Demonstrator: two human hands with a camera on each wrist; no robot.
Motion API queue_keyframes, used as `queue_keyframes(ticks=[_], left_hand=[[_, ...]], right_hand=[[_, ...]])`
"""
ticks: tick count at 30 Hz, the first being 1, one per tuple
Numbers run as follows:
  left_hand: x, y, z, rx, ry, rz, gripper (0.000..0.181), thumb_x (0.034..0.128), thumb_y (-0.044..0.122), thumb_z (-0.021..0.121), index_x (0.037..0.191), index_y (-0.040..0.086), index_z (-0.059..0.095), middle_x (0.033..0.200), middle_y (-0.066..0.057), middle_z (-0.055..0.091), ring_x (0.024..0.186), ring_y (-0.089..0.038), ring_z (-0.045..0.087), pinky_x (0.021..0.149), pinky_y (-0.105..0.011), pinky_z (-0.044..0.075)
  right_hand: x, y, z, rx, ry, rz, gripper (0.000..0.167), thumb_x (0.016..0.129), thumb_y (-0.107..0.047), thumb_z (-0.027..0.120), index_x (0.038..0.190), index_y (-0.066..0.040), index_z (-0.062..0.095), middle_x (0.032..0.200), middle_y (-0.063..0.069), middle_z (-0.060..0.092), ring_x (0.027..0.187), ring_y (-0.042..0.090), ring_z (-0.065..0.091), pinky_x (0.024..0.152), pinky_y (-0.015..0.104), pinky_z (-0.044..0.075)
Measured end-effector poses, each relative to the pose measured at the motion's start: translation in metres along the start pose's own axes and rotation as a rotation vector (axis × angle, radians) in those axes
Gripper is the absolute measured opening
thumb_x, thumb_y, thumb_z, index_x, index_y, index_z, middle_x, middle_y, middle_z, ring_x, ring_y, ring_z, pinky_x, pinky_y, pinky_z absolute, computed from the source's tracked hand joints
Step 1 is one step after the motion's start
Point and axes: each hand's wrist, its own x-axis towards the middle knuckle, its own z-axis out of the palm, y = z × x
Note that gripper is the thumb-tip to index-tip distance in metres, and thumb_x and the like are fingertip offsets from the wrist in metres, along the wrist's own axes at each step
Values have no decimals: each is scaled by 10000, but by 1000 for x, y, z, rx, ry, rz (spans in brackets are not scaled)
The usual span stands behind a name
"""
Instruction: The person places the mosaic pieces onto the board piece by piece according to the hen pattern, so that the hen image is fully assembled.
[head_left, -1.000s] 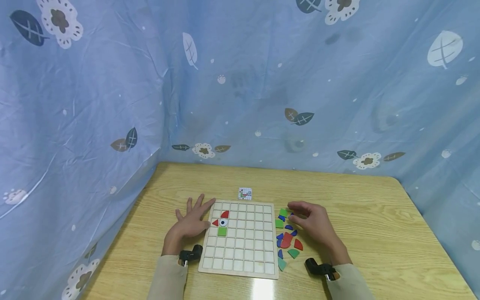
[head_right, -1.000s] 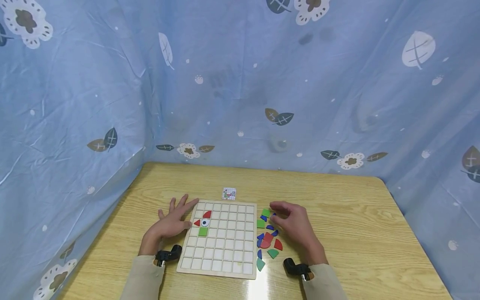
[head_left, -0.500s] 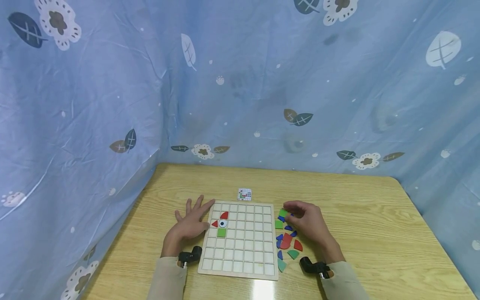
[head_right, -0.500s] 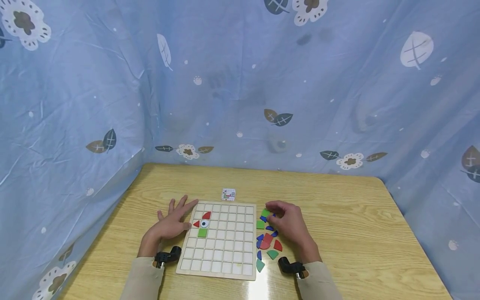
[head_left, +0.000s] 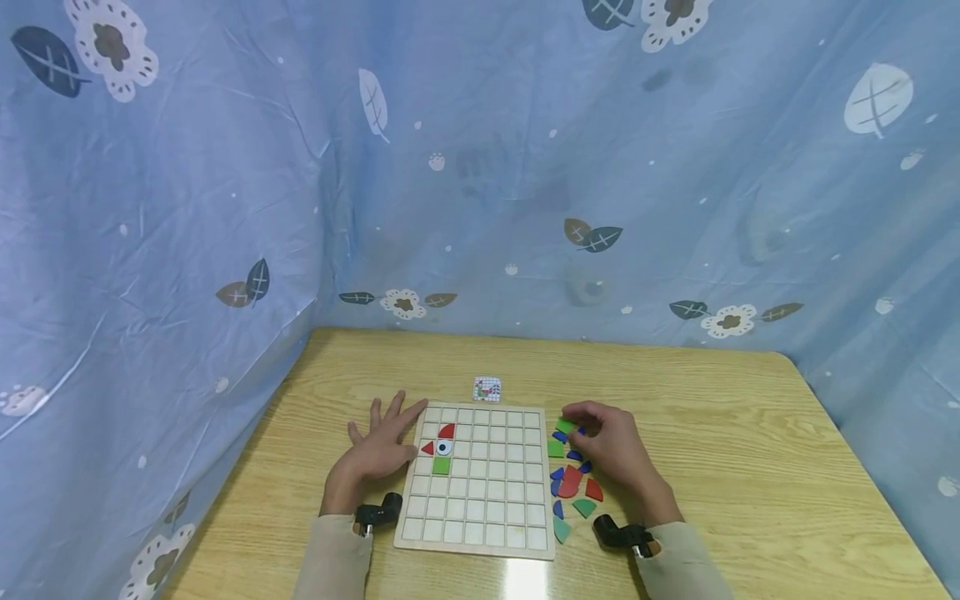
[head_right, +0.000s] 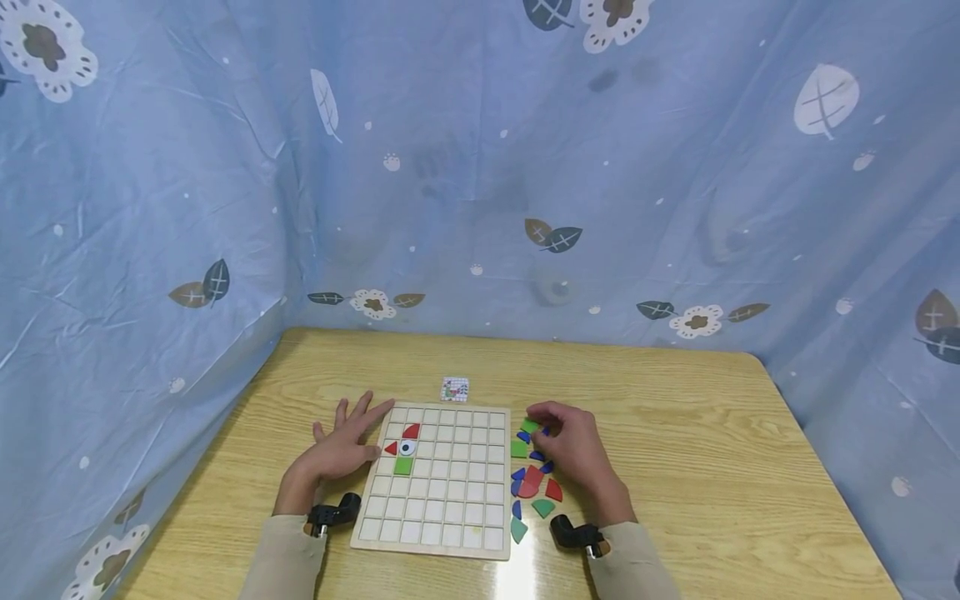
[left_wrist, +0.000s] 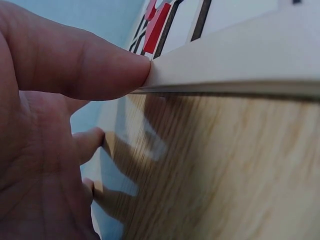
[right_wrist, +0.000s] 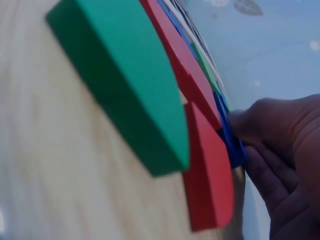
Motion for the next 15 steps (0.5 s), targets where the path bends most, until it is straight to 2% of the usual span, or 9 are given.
queue_keyframes(ticks=[6,12,15], left_hand=[[0,0,0,-10,1,-3,864,914,74,636,1725,227,380,1847,-205,19,1650,-551,-213,1134,-874,-234],[0,0,1,-17,5,1,861,917,61,644,1722,227,386,1846,-209,18,1648,-554,-217,1129,-875,-241],[0,0,1,-17,7,2,865,914,55,644,1722,225,386,1845,-210,17,1647,-557,-215,1125,-878,-244]], right_hand=[[0,0,1,7,8,22,327,929,-30,799,1247,-105,801,1203,53,817,1051,194,769,886,277,628],[-4,0,-2,60,19,29,342,953,-20,782,1287,-91,789,1260,79,803,1153,269,777,995,431,642],[-9,-3,-5,79,25,29,350,957,-7,779,1298,-83,784,1282,91,798,1199,300,771,1024,450,624]])
